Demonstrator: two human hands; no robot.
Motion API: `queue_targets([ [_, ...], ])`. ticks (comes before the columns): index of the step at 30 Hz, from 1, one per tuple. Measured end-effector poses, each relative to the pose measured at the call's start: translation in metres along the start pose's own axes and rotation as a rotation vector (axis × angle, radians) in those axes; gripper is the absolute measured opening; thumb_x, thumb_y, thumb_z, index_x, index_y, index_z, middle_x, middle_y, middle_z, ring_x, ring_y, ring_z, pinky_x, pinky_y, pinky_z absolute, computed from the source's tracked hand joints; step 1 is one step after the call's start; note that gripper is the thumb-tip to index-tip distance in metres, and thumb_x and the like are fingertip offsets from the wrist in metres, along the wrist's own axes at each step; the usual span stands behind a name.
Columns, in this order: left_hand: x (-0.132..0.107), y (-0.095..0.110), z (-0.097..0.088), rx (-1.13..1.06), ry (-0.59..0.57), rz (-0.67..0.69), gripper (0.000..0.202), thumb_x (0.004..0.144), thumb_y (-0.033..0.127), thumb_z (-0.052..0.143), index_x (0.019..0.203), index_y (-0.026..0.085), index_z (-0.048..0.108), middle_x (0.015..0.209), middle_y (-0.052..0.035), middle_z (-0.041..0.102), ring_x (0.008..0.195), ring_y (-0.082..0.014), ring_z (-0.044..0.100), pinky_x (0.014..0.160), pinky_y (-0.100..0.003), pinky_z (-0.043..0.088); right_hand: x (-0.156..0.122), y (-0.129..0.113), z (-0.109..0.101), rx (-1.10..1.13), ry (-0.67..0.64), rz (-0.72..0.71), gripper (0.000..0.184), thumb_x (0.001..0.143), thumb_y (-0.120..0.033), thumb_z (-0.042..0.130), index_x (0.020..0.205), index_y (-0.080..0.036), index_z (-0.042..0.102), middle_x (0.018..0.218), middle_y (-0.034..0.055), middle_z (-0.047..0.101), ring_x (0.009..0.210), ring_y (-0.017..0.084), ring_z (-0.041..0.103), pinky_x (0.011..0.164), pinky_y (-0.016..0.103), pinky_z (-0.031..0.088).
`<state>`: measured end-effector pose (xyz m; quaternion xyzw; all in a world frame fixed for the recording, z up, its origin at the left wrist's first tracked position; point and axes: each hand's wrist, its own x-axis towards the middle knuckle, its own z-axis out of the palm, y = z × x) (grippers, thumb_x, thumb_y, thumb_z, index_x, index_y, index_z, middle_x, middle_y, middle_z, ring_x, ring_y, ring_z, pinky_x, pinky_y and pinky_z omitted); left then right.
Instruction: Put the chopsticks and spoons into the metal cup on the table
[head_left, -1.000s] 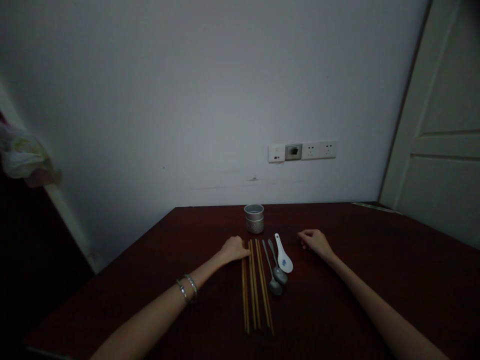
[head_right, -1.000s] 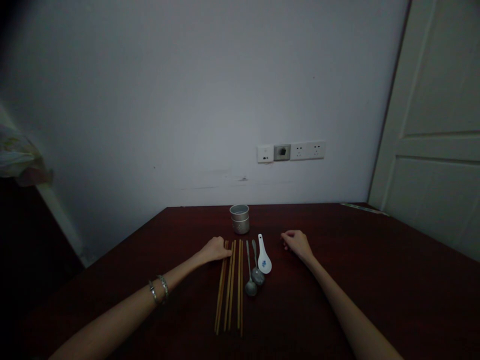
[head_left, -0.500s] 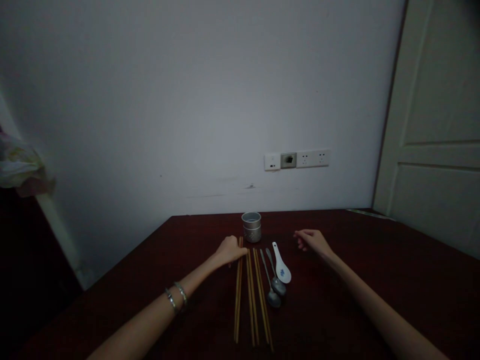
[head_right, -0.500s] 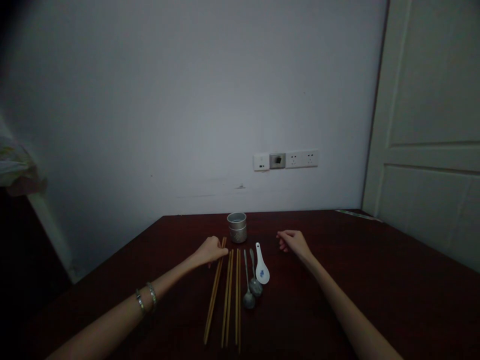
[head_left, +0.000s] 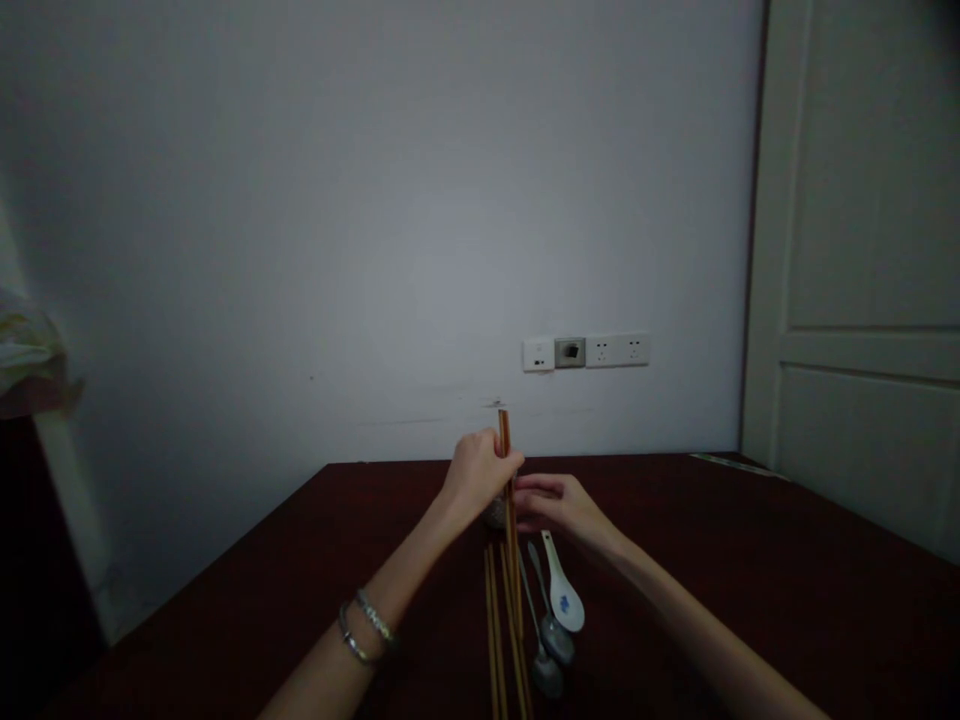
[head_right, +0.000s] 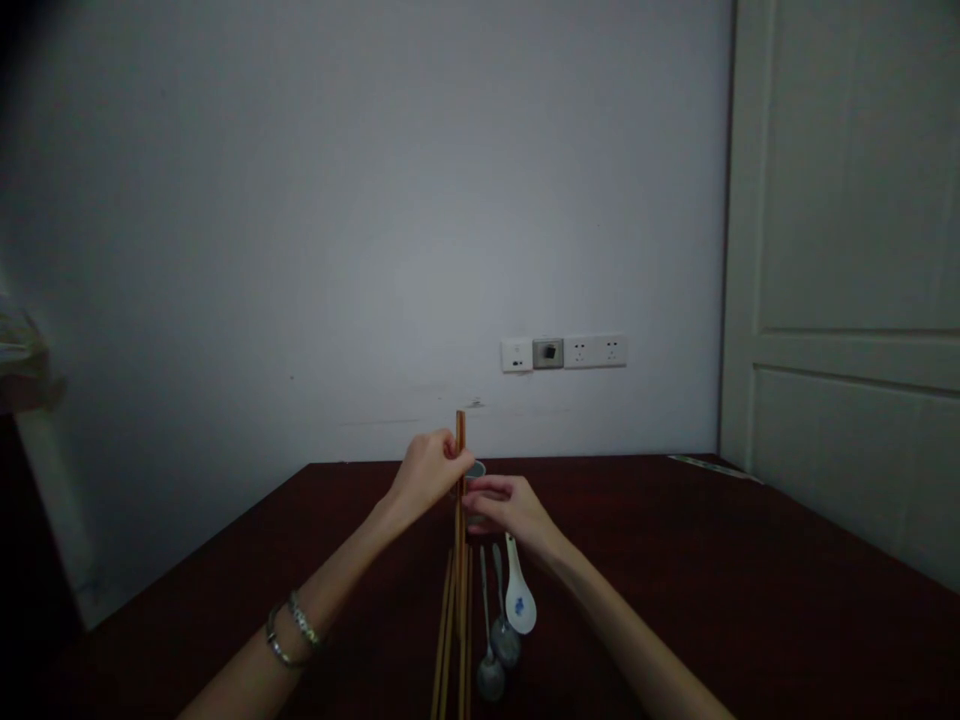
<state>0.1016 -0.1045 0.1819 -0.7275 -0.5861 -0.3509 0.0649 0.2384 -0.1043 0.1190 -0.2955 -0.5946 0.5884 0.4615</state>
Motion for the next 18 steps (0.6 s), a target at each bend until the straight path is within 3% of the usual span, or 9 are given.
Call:
queue_targets([
  [5, -0.003, 0.013, 0.007, -0.001, 0.038, -0.043, 0.017, 0.073, 0.029, 0.049, 0.072, 0.014, 0.058, 0.067, -0.0051, 0.061, 0.060, -0.0137, 0.054, 0.055, -0.023, 0.032, 0.000, -0.007, 0.006, -0.091, 0.053, -0.109, 0.038, 0.058, -0.039, 0.069, 0.082, -0.010, 0.065, 0.070, 0.0049, 0.066, 0.061, 0.014, 0.060, 0.052, 0.023, 0.049],
  [11, -0.011, 0.015, 0.013, 0.012, 0.077, -0.030, 0.016, 0.074, 0.032, 0.049, 0.073, 0.017, 0.055, 0.066, -0.0045, 0.060, 0.059, -0.0144, 0.053, 0.056, -0.024, 0.032, -0.006, -0.010, 0.010, -0.153, 0.045, -0.156, 0.035, 0.062, -0.042, 0.065, 0.079, -0.011, 0.067, 0.060, 0.0013, 0.063, 0.056, 0.013, 0.058, 0.050, 0.023, 0.049],
  [15, -0.017, 0.016, 0.007, 0.011, 0.120, 0.012, 0.015, 0.074, 0.032, 0.049, 0.073, 0.018, 0.054, 0.066, -0.0033, 0.059, 0.060, -0.0147, 0.053, 0.058, -0.025, 0.034, -0.009, -0.016, 0.012, -0.181, 0.037, -0.169, 0.031, 0.062, -0.041, 0.066, 0.073, -0.012, 0.068, 0.055, -0.0004, 0.061, 0.050, 0.011, 0.055, 0.048, 0.022, 0.048],
  [18, -0.018, 0.015, -0.003, -0.113, 0.099, 0.037, 0.016, 0.073, 0.034, 0.051, 0.069, 0.019, 0.055, 0.065, -0.0020, 0.059, 0.060, -0.0137, 0.053, 0.058, -0.024, 0.037, -0.011, -0.021, 0.012, -0.190, 0.021, -0.175, 0.030, 0.063, -0.040, 0.066, 0.073, -0.012, 0.069, 0.057, 0.0010, 0.062, 0.049, 0.010, 0.054, 0.046, 0.021, 0.046],
])
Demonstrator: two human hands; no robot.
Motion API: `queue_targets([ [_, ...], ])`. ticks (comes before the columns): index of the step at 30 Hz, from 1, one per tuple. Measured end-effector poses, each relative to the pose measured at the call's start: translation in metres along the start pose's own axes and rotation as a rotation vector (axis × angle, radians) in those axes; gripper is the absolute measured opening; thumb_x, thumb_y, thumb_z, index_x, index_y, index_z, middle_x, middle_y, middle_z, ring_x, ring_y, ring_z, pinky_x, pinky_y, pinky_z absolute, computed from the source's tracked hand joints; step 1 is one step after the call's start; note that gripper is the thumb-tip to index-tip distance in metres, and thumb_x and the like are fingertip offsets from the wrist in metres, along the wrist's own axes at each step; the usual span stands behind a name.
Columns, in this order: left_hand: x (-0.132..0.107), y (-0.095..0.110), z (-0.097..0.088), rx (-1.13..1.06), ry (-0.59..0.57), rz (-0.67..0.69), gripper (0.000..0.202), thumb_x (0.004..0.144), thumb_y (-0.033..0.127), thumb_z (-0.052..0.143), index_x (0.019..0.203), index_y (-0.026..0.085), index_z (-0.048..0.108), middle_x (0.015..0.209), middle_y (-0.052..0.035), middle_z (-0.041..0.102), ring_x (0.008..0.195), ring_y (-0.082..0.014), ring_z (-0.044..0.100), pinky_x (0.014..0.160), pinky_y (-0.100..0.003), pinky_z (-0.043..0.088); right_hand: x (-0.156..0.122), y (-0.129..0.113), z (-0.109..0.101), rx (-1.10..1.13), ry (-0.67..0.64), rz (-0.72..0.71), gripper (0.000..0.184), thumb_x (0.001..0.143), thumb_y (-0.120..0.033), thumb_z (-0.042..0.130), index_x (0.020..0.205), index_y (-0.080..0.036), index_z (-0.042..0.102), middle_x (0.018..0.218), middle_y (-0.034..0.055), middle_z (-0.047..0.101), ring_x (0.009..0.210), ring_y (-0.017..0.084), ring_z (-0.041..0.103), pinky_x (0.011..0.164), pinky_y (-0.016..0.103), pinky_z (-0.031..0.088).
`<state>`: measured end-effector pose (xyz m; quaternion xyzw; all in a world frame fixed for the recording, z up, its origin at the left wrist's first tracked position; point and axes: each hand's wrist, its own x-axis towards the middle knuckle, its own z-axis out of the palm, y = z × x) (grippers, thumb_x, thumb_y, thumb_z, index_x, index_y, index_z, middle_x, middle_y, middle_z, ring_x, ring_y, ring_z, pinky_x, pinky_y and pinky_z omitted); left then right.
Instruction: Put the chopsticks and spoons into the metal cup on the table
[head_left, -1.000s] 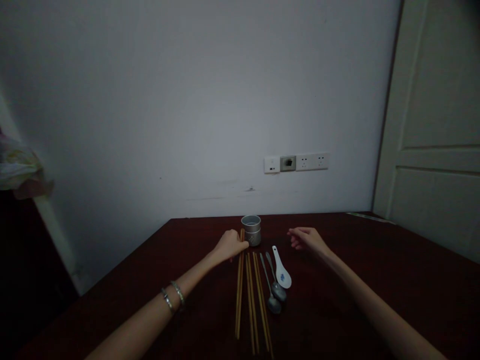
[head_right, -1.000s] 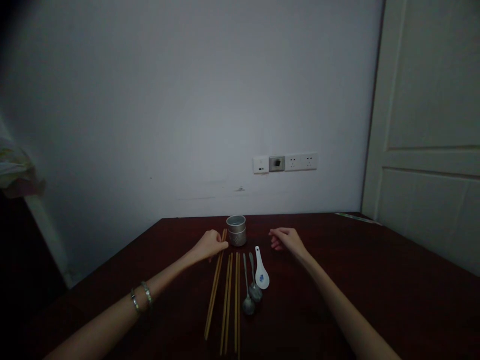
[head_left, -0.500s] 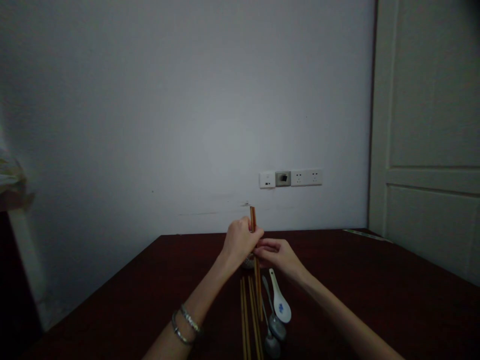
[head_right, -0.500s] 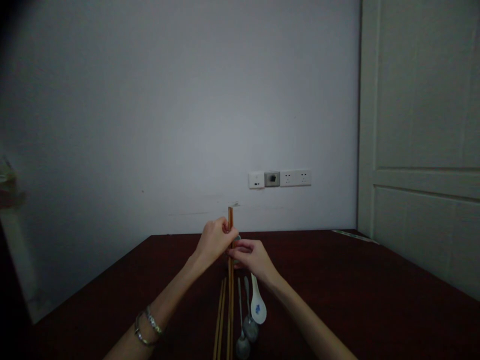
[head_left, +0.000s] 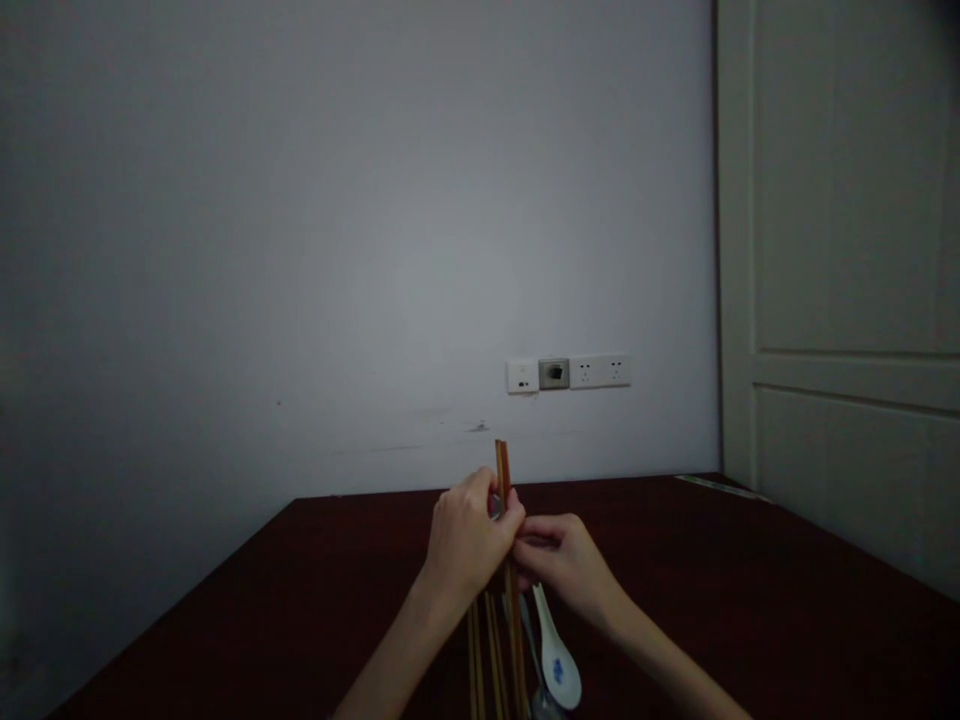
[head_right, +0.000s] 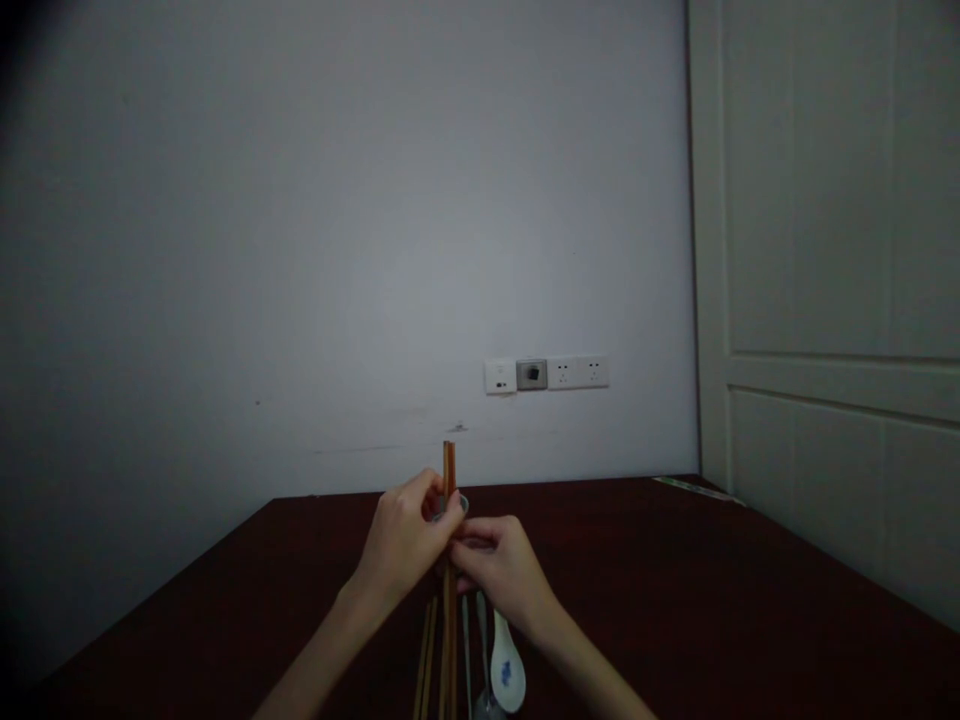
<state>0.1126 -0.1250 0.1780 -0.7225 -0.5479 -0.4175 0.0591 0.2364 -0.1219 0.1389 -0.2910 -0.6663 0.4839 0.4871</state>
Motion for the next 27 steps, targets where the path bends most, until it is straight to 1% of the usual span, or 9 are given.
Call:
queue_targets([
  [2, 0.001, -0.001, -0.006, -0.174, -0.056, -0.006, 0.020, 0.073, 0.037, 0.052, 0.071, 0.019, 0.058, 0.066, -0.0022, 0.061, 0.060, -0.0131, 0.054, 0.058, -0.022, 0.039, -0.001, -0.004, -0.002, 0.011, -0.021, -0.003, 0.031, 0.064, -0.040, 0.065, 0.075, -0.012, 0.069, 0.060, 0.0031, 0.064, 0.052, 0.011, 0.056, 0.046, 0.020, 0.046],
  [4, 0.003, -0.003, -0.011, -0.374, -0.107, -0.037, 0.024, 0.073, 0.039, 0.053, 0.078, 0.017, 0.061, 0.071, -0.0039, 0.063, 0.063, -0.0136, 0.056, 0.057, -0.022, 0.041, -0.003, -0.008, -0.004, 0.025, -0.054, -0.001, 0.032, 0.064, -0.041, 0.065, 0.075, -0.012, 0.069, 0.063, 0.0055, 0.066, 0.054, 0.013, 0.059, 0.046, 0.020, 0.046],
  [7, 0.006, -0.005, -0.015, -0.635, -0.163, -0.107, 0.032, 0.071, 0.040, 0.055, 0.087, 0.013, 0.061, 0.077, -0.0070, 0.065, 0.061, -0.0142, 0.057, 0.050, -0.021, 0.042, -0.007, -0.017, -0.005, 0.050, -0.106, 0.034, 0.032, 0.063, -0.041, 0.066, 0.074, -0.011, 0.069, 0.064, 0.0076, 0.066, 0.058, 0.015, 0.061, 0.048, 0.021, 0.047],
  [9, 0.008, -0.005, -0.018, -0.766, -0.232, -0.136, 0.036, 0.069, 0.042, 0.057, 0.090, 0.012, 0.061, 0.076, -0.0076, 0.066, 0.055, -0.0132, 0.056, 0.043, -0.020, 0.040, -0.010, -0.022, -0.005, 0.070, -0.147, 0.061, 0.031, 0.062, -0.040, 0.067, 0.073, -0.011, 0.069, 0.065, 0.0078, 0.067, 0.059, 0.016, 0.062, 0.050, 0.022, 0.048],
  [11, 0.008, -0.004, -0.021, -0.857, -0.289, -0.144, 0.037, 0.068, 0.041, 0.059, 0.089, 0.011, 0.061, 0.074, -0.0081, 0.066, 0.053, -0.0133, 0.057, 0.041, -0.019, 0.040, -0.011, -0.025, -0.006, 0.081, -0.185, 0.067, 0.029, 0.062, -0.039, 0.067, 0.071, -0.011, 0.069, 0.065, 0.0076, 0.067, 0.059, 0.015, 0.063, 0.051, 0.022, 0.049],
  [13, 0.008, -0.002, -0.024, -0.910, -0.300, -0.142, 0.035, 0.068, 0.039, 0.061, 0.087, 0.010, 0.062, 0.074, -0.0093, 0.067, 0.060, -0.0156, 0.060, 0.046, -0.020, 0.044, -0.011, -0.026, -0.007, 0.079, -0.206, 0.062, 0.027, 0.063, -0.037, 0.067, 0.070, -0.011, 0.069, 0.066, 0.0076, 0.067, 0.058, 0.015, 0.063, 0.052, 0.022, 0.049],
  [17, 0.005, 0.003, -0.029, -0.981, -0.301, -0.140, 0.032, 0.070, 0.035, 0.061, 0.088, 0.009, 0.063, 0.080, -0.0110, 0.067, 0.073, -0.0190, 0.063, 0.061, -0.025, 0.050, -0.011, -0.024, -0.009, 0.061, -0.196, 0.056, 0.028, 0.063, -0.036, 0.067, 0.071, -0.009, 0.069, 0.065, 0.0081, 0.067, 0.057, 0.014, 0.062, 0.051, 0.021, 0.048],
  [22, 0.003, 0.007, -0.030, -1.023, -0.311, -0.169, 0.034, 0.070, 0.036, 0.061, 0.090, 0.008, 0.062, 0.081, -0.0118, 0.067, 0.067, -0.0193, 0.064, 0.057, -0.028, 0.051, -0.010, -0.023, -0.012, 0.027, -0.203, 0.016, 0.027, 0.066, -0.035, 0.066, 0.071, -0.010, 0.070, 0.065, 0.0073, 0.067, 0.057, 0.012, 0.060, 0.051, 0.021, 0.048],
  [27, 0.002, 0.008, -0.030, -1.038, -0.304, -0.186, 0.034, 0.069, 0.035, 0.062, 0.090, 0.008, 0.063, 0.082, -0.0119, 0.067, 0.067, -0.0201, 0.064, 0.057, -0.028, 0.052, -0.010, -0.022, -0.013, 0.010, -0.210, 0.004, 0.027, 0.067, -0.036, 0.065, 0.073, -0.010, 0.070, 0.066, 0.0081, 0.067, 0.059, 0.014, 0.061, 0.053, 0.023, 0.049],
])
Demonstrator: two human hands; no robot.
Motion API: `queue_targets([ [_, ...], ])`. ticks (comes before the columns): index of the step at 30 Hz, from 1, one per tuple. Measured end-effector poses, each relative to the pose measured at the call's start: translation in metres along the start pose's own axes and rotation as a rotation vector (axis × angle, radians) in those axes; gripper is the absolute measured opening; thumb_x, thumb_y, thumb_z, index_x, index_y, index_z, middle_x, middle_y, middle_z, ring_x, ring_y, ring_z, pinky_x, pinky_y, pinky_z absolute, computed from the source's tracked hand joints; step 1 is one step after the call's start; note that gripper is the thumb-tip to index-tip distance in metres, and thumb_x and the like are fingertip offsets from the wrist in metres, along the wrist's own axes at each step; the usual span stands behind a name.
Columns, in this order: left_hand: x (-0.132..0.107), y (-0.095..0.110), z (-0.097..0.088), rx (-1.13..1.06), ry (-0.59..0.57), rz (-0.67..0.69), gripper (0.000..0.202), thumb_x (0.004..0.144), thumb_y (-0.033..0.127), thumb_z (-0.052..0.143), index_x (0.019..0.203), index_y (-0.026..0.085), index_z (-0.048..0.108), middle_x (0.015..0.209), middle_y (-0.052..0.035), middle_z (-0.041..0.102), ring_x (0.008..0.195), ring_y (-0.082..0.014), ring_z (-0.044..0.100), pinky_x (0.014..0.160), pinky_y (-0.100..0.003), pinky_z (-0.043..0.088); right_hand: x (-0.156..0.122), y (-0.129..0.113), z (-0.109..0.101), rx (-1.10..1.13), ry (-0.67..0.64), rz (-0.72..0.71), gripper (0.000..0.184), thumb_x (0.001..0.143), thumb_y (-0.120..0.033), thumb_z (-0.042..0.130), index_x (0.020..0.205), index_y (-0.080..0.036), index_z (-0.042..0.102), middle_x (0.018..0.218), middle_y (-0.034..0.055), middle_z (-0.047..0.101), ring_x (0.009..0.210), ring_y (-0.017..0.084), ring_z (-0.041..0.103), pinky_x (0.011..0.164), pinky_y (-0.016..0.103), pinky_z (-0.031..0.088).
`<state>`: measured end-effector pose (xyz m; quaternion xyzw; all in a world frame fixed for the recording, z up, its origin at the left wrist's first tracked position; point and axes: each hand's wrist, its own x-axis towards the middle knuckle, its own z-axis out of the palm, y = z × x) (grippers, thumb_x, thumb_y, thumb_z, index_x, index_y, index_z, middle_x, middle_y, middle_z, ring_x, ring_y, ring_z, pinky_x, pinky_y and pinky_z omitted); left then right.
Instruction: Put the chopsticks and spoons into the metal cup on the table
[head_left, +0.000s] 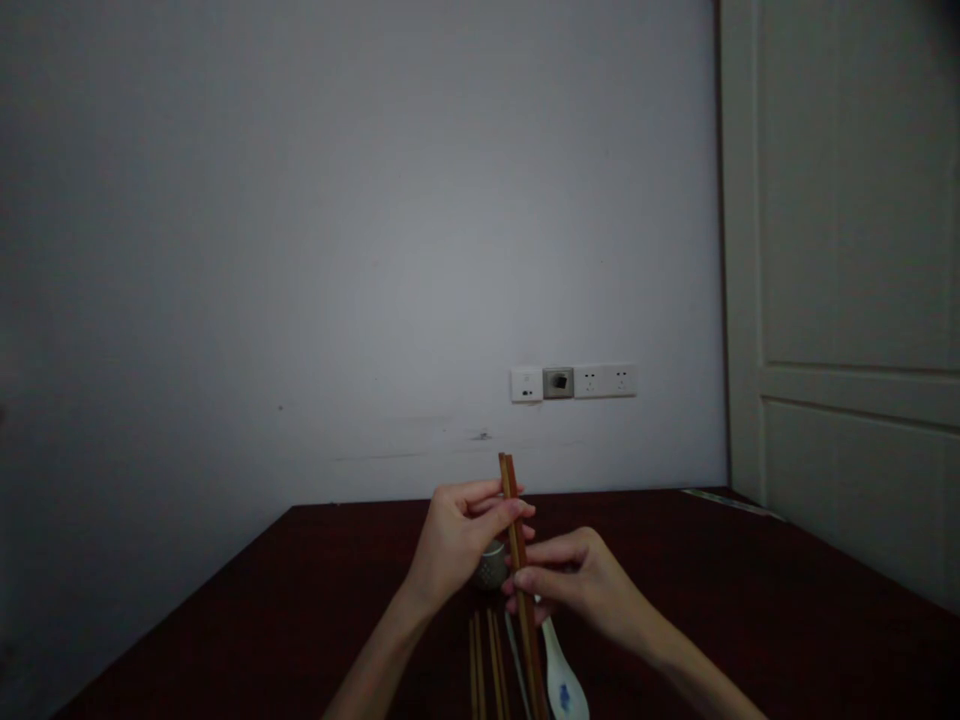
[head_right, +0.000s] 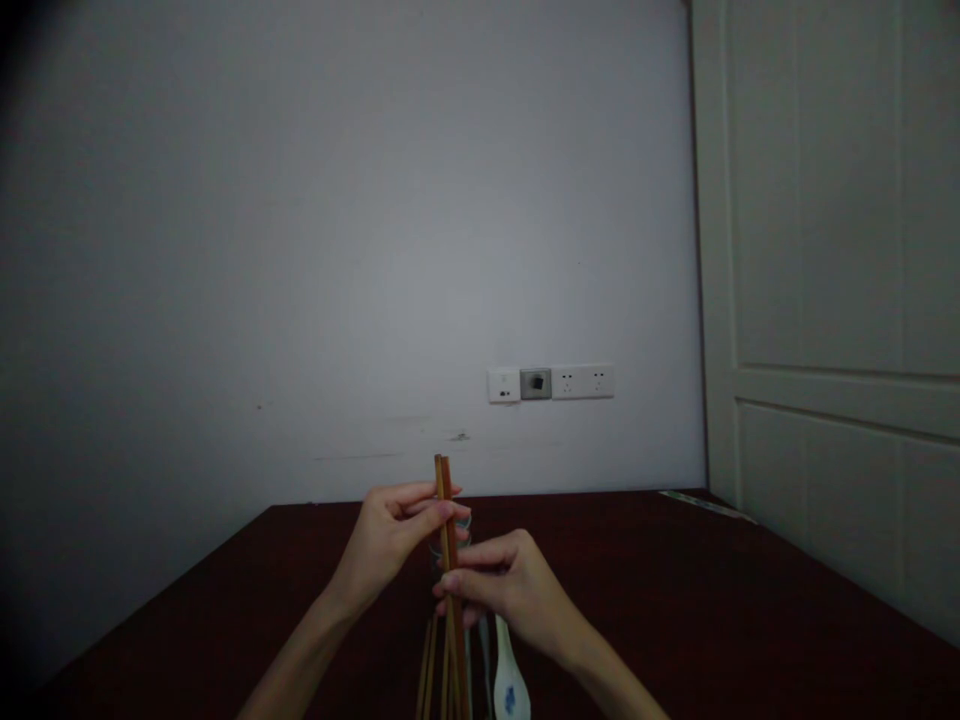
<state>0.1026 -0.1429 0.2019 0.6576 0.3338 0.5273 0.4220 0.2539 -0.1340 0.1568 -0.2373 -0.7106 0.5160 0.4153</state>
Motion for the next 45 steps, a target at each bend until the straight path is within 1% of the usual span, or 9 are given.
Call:
queue_targets([
  [6, 0.001, 0.000, 0.000, -0.022, 0.005, -0.014, 0.036, 0.068, 0.034, 0.064, 0.093, 0.008, 0.062, 0.083, -0.0118, 0.067, 0.068, -0.0204, 0.064, 0.056, -0.027, 0.052, -0.001, -0.001, 0.000, -0.042, 0.009, -0.011, 0.028, 0.068, -0.038, 0.063, 0.075, -0.011, 0.071, 0.066, 0.0081, 0.067, 0.057, 0.013, 0.060, 0.053, 0.023, 0.049],
  [12, 0.000, -0.001, 0.002, -0.017, 0.001, -0.020, 0.034, 0.067, 0.034, 0.065, 0.088, 0.008, 0.064, 0.083, -0.0123, 0.067, 0.068, -0.0209, 0.065, 0.057, -0.027, 0.052, 0.000, 0.001, -0.002, -0.042, 0.022, -0.015, 0.028, 0.068, -0.037, 0.063, 0.076, -0.011, 0.071, 0.067, 0.0078, 0.067, 0.057, 0.012, 0.059, 0.052, 0.022, 0.048],
  [20, -0.001, 0.002, 0.001, -0.020, 0.007, -0.011, 0.034, 0.067, 0.034, 0.065, 0.089, 0.008, 0.064, 0.082, -0.0117, 0.067, 0.068, -0.0207, 0.065, 0.058, -0.027, 0.052, 0.000, -0.004, 0.000, -0.058, 0.022, -0.017, 0.028, 0.069, -0.037, 0.063, 0.075, -0.011, 0.071, 0.068, 0.0083, 0.067, 0.057, 0.012, 0.058, 0.052, 0.022, 0.047],
  [28, 0.001, 0.000, -0.001, -0.051, 0.008, -0.021, 0.036, 0.068, 0.035, 0.064, 0.091, 0.008, 0.063, 0.084, -0.0126, 0.067, 0.068, -0.0204, 0.064, 0.058, -0.028, 0.052, 0.000, -0.003, 0.000, -0.045, 0.019, 0.008, 0.028, 0.068, -0.037, 0.063, 0.075, -0.011, 0.070, 0.068, 0.0076, 0.067, 0.056, 0.012, 0.058, 0.053, 0.022, 0.047],
  [39, 0.001, 0.003, 0.002, -0.012, 0.001, -0.010, 0.035, 0.068, 0.037, 0.063, 0.088, 0.008, 0.063, 0.083, -0.0127, 0.067, 0.068, -0.0209, 0.064, 0.057, -0.028, 0.052, 0.000, -0.001, 0.001, -0.078, 0.027, 0.000, 0.030, 0.069, -0.039, 0.062, 0.076, -0.011, 0.070, 0.066, 0.0064, 0.066, 0.057, 0.012, 0.058, 0.053, 0.022, 0.047],
  [41, 0.000, 0.003, 0.001, -0.001, -0.007, -0.005, 0.035, 0.068, 0.037, 0.063, 0.086, 0.008, 0.063, 0.082, -0.0127, 0.067, 0.068, -0.0211, 0.064, 0.058, -0.028, 0.052, 0.000, -0.003, -0.001, -0.108, 0.017, -0.007, 0.028, 0.066, -0.038, 0.064, 0.074, -0.012, 0.070, 0.066, 0.0052, 0.066, 0.058, 0.013, 0.058, 0.054, 0.023, 0.048],
  [43, 0.000, 0.003, -0.001, 0.007, -0.014, 0.001, 0.034, 0.067, 0.038, 0.063, 0.083, 0.007, 0.064, 0.082, -0.0128, 0.067, 0.068, -0.0212, 0.064, 0.059, -0.028, 0.052, -0.001, -0.008, -0.007, -0.148, 0.018, -0.011, 0.027, 0.063, -0.036, 0.067, 0.077, -0.013, 0.070, 0.070, 0.0047, 0.067, 0.062, 0.014, 0.059, 0.057, 0.025, 0.049],
  [45, 0.000, 0.004, -0.003, 0.010, -0.020, 0.015, 0.034, 0.067, 0.037, 0.063, 0.083, 0.007, 0.064, 0.082, -0.0128, 0.067, 0.068, -0.0211, 0.064, 0.061, -0.029, 0.051, -0.001, -0.019, -0.015, -0.188, 0.074, -0.019, 0.030, 0.061, -0.035, 0.068, 0.083, -0.014, 0.070, 0.074, 0.0054, 0.068, 0.066, 0.016, 0.061, 0.061, 0.027, 0.050],
])
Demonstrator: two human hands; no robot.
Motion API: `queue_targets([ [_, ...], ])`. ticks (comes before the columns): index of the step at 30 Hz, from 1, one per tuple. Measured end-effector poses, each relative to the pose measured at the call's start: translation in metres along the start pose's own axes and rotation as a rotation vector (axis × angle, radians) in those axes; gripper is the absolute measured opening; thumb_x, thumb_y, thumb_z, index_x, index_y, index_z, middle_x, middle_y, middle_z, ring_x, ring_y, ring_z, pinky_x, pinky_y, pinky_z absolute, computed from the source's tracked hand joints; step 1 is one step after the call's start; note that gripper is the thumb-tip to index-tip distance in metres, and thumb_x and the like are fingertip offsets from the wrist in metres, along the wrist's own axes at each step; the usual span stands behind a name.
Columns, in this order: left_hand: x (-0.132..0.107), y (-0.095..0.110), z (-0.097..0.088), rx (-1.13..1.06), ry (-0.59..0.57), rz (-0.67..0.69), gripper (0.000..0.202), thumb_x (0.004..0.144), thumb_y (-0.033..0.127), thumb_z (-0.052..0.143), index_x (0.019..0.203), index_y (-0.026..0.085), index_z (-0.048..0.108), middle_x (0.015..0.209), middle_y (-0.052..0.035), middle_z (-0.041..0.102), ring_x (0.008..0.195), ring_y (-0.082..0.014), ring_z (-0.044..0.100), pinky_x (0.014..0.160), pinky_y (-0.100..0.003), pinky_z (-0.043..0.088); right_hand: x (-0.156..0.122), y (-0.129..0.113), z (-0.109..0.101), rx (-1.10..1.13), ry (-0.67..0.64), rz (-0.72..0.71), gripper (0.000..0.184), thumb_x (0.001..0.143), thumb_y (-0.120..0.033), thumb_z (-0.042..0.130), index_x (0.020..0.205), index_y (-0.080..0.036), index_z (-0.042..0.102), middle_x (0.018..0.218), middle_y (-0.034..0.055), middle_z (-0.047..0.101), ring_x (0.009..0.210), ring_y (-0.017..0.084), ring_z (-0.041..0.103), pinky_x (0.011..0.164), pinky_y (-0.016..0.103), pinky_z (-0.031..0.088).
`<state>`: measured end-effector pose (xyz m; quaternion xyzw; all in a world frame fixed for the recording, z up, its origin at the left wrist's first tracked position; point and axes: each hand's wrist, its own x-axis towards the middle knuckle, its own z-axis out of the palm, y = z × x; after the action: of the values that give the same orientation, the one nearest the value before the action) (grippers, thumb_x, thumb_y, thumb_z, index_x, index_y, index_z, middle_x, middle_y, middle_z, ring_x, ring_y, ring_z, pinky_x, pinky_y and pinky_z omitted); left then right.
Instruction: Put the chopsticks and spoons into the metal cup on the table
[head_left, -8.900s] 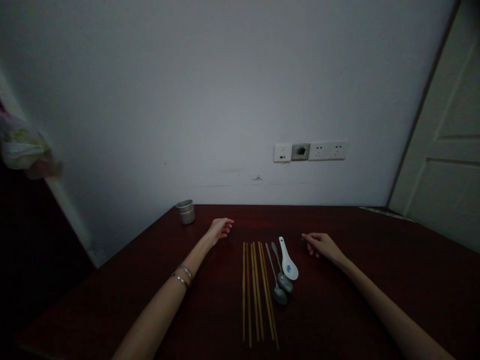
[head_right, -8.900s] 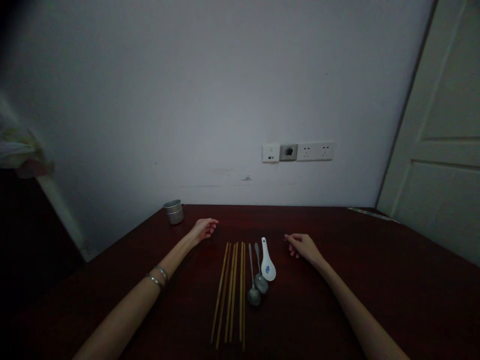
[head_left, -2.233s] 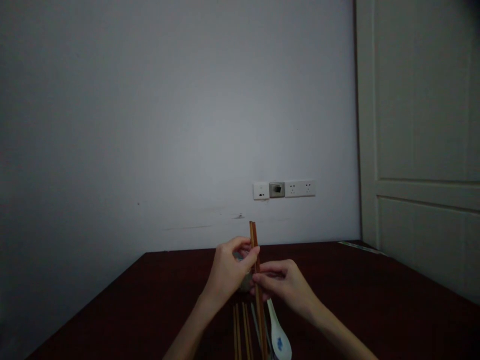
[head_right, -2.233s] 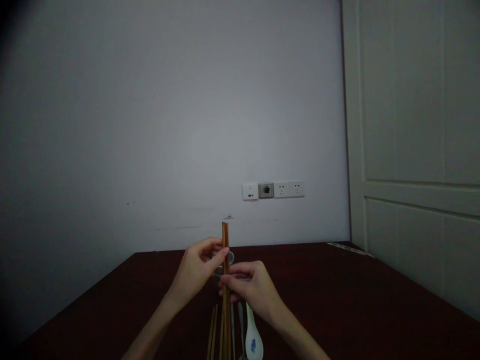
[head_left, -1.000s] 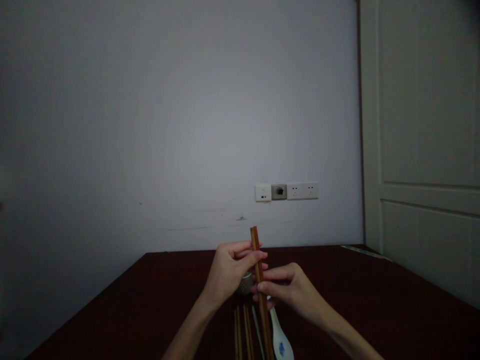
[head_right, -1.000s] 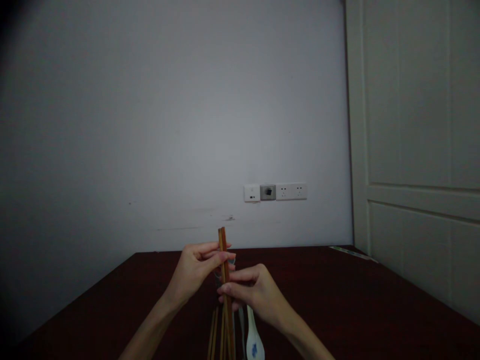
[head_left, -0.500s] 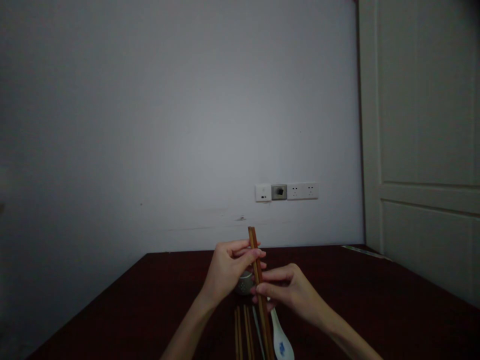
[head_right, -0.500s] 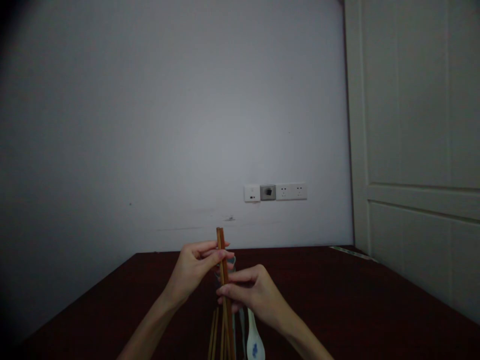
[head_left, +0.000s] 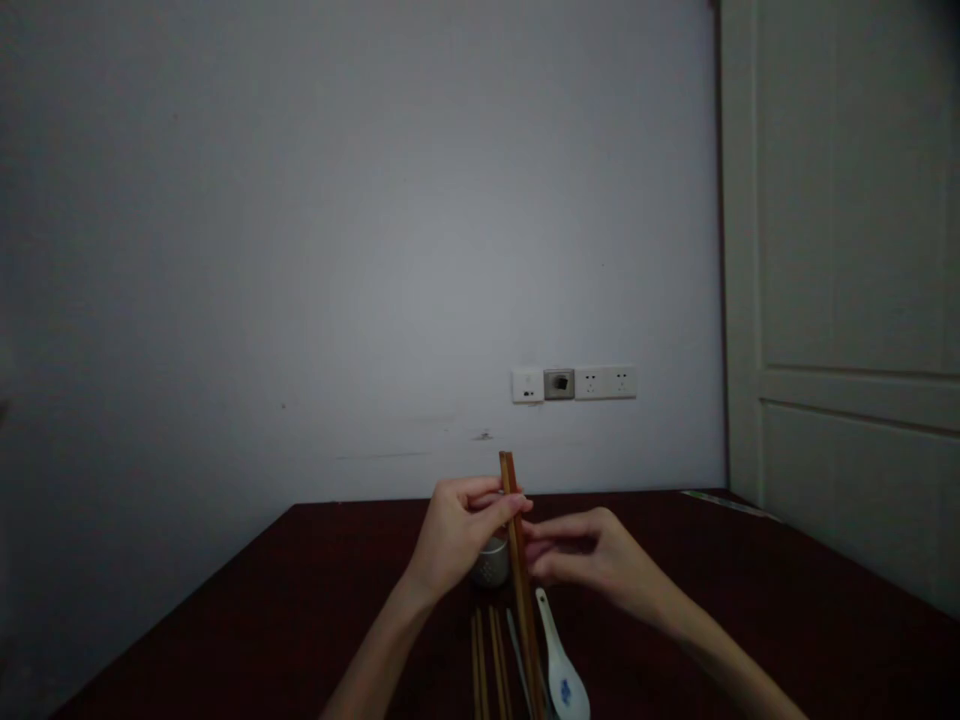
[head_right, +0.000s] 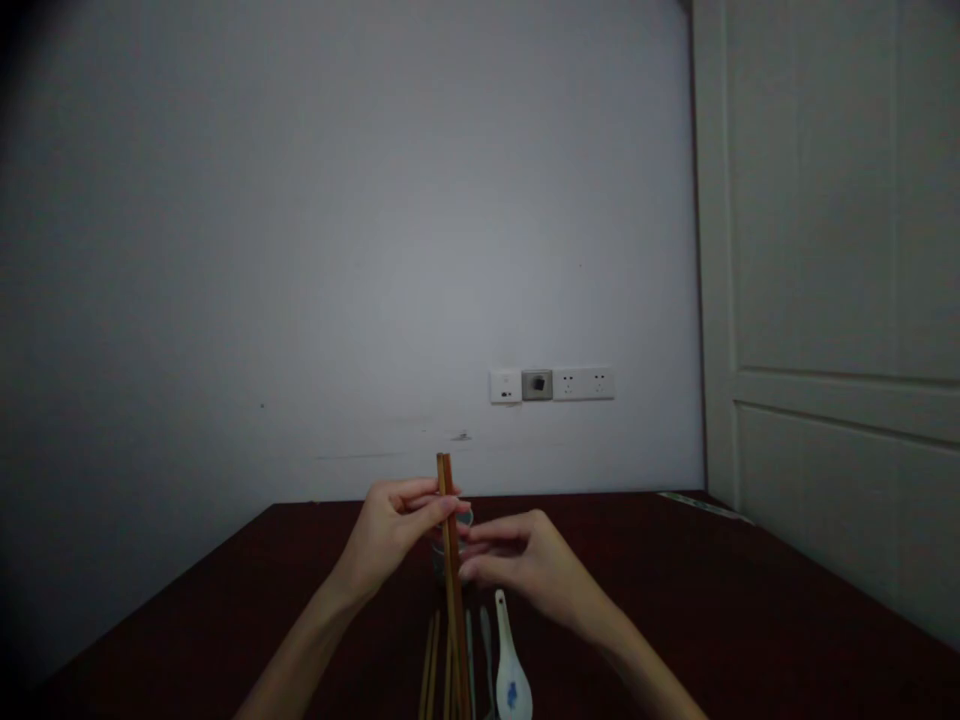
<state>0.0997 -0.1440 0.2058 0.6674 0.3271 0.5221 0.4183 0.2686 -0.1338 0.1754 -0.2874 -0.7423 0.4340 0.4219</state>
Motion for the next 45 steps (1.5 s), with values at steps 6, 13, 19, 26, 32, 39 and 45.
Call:
queue_targets([
  [6, -0.003, 0.002, -0.002, -0.021, -0.048, -0.008, 0.033, 0.070, 0.035, 0.062, 0.089, 0.008, 0.065, 0.084, -0.0125, 0.067, 0.069, -0.0195, 0.064, 0.065, -0.029, 0.050, 0.010, -0.033, -0.015, -0.057, 0.320, -0.170, 0.032, 0.063, -0.035, 0.066, 0.088, -0.016, 0.068, 0.084, 0.0083, 0.067, 0.072, 0.017, 0.061, 0.059, 0.028, 0.053],
  [13, -0.008, 0.000, 0.005, -0.039, -0.104, 0.003, 0.030, 0.071, 0.030, 0.061, 0.092, 0.008, 0.066, 0.083, -0.0110, 0.067, 0.069, -0.0177, 0.063, 0.068, -0.030, 0.050, 0.021, -0.033, 0.004, 0.032, 0.298, -0.264, 0.036, 0.063, -0.034, 0.066, 0.095, -0.016, 0.065, 0.080, 0.0049, 0.062, 0.057, 0.009, 0.055, 0.046, 0.021, 0.049],
  [19, -0.007, 0.001, 0.009, -0.013, -0.121, -0.004, 0.028, 0.072, 0.030, 0.060, 0.090, 0.009, 0.066, 0.083, -0.0111, 0.067, 0.069, -0.0171, 0.062, 0.066, -0.027, 0.049, 0.021, -0.027, 0.000, 0.087, 0.254, -0.258, 0.035, 0.064, -0.032, 0.066, 0.096, -0.017, 0.064, 0.077, 0.0021, 0.059, 0.049, 0.005, 0.052, 0.041, 0.018, 0.048],
  [26, -0.008, -0.001, 0.011, 0.031, -0.163, 0.011, 0.029, 0.073, 0.033, 0.057, 0.087, 0.010, 0.067, 0.080, -0.0102, 0.067, 0.067, -0.0164, 0.061, 0.062, -0.024, 0.046, 0.017, -0.030, -0.005, -0.003, 0.187, -0.250, 0.031, 0.069, -0.036, 0.062, 0.091, -0.014, 0.064, 0.080, 0.0038, 0.059, 0.045, 0.005, 0.053, 0.037, 0.017, 0.047],
  [32, -0.007, -0.002, 0.010, 0.033, -0.177, -0.002, 0.027, 0.074, 0.031, 0.057, 0.085, 0.009, 0.067, 0.078, -0.0099, 0.067, 0.068, -0.0161, 0.061, 0.062, -0.023, 0.045, 0.018, -0.028, -0.006, -0.022, 0.193, -0.242, 0.030, 0.070, -0.036, 0.061, 0.091, -0.015, 0.064, 0.080, 0.0039, 0.060, 0.042, 0.005, 0.053, 0.035, 0.016, 0.046],
  [39, -0.007, -0.003, 0.010, 0.056, -0.173, -0.006, 0.028, 0.073, 0.032, 0.057, 0.088, 0.010, 0.068, 0.079, -0.0097, 0.067, 0.070, -0.0172, 0.061, 0.063, -0.024, 0.046, 0.018, -0.029, -0.006, -0.033, 0.191, -0.236, 0.030, 0.070, -0.038, 0.061, 0.089, -0.015, 0.064, 0.082, 0.0050, 0.060, 0.045, 0.006, 0.054, 0.036, 0.018, 0.047],
  [45, -0.007, -0.003, 0.010, 0.064, -0.174, 0.009, 0.029, 0.073, 0.032, 0.056, 0.090, 0.011, 0.068, 0.079, -0.0095, 0.067, 0.072, -0.0181, 0.061, 0.065, -0.026, 0.047, 0.017, -0.030, -0.007, -0.053, 0.178, -0.262, 0.028, 0.070, -0.036, 0.061, 0.088, -0.015, 0.064, 0.081, 0.0045, 0.059, 0.045, 0.006, 0.054, 0.036, 0.018, 0.048],
])
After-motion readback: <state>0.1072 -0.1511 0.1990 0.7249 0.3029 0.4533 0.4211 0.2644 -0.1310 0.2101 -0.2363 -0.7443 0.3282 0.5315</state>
